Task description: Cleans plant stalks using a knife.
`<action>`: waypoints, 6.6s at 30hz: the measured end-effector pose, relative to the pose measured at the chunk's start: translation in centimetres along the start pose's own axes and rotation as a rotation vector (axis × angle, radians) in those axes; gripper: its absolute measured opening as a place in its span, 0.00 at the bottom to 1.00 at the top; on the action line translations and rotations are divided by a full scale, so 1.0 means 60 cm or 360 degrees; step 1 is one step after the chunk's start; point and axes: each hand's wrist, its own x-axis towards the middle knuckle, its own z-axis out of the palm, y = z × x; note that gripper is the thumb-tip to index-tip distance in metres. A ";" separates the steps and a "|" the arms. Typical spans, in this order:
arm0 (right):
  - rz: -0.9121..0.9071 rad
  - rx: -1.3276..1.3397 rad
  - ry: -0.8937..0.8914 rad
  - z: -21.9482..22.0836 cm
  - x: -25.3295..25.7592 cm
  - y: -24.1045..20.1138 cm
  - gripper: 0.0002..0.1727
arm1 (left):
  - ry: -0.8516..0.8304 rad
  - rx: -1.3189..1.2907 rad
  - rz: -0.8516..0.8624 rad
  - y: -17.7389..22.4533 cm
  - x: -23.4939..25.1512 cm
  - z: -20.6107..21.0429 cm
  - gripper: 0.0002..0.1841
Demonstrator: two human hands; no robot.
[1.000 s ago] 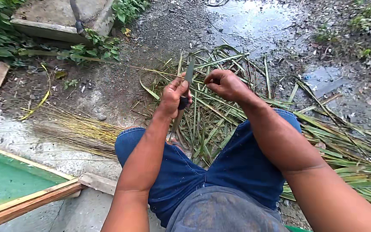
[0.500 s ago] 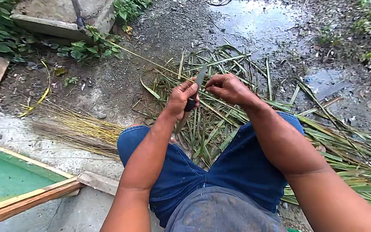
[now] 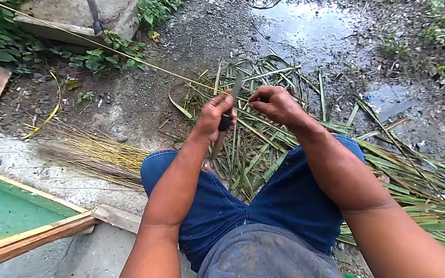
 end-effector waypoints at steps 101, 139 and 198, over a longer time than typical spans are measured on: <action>-0.0089 0.1176 0.0489 0.006 0.019 0.023 0.04 | -0.0109 0.0202 -0.0102 0.009 -0.024 -0.042 0.18; -0.0126 0.1487 0.0569 -0.003 0.000 0.018 0.12 | 0.0422 -0.0480 0.0306 -0.010 0.027 0.025 0.18; 0.0032 0.1782 0.0296 0.022 -0.007 -0.023 0.15 | 0.0119 -0.0467 0.0304 0.022 0.020 -0.023 0.18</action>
